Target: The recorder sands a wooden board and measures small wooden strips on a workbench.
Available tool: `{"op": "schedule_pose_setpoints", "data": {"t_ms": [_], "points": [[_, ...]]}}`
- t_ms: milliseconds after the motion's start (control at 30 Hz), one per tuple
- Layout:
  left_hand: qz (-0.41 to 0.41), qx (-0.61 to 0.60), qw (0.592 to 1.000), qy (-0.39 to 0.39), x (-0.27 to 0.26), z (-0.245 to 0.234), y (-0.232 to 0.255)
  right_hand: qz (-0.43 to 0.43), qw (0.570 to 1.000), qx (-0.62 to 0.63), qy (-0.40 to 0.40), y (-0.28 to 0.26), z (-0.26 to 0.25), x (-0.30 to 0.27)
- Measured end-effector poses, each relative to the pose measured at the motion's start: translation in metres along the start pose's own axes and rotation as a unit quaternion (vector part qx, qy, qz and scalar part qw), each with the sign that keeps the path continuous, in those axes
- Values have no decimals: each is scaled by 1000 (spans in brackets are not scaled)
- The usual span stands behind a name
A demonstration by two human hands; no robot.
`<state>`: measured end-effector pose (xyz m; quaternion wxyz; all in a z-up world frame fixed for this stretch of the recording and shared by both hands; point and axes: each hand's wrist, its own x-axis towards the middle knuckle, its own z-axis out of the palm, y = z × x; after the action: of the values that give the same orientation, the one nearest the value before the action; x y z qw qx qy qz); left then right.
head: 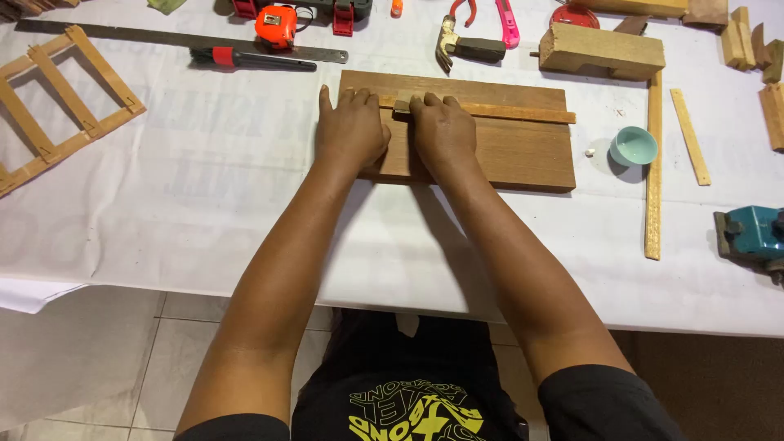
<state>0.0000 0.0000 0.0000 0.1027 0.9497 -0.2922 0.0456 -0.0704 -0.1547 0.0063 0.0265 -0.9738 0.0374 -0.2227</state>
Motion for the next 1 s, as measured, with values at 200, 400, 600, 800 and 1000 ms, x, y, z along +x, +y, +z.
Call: {"op": "schedule_pose_setpoints", "data": {"t_ms": [200,400,600,800,1000], "points": [[-29,102,994,21,-4,-12,9,30,999,6,12,26,-8,-16],[-32,64,997,-8,-4,-2,4,78,996,-16,35,53,-10,-34],[-39,3,999,-11,-1,-5,-12,65,997,-42,9,23,-9,-18],[-55,-39,996,-62,-10,-33,-13,-21,1000,11,7,-45,9,12],[-7,-64,998,17,-7,-21,-26,-48,999,16,-6,-47,2,13]]}}
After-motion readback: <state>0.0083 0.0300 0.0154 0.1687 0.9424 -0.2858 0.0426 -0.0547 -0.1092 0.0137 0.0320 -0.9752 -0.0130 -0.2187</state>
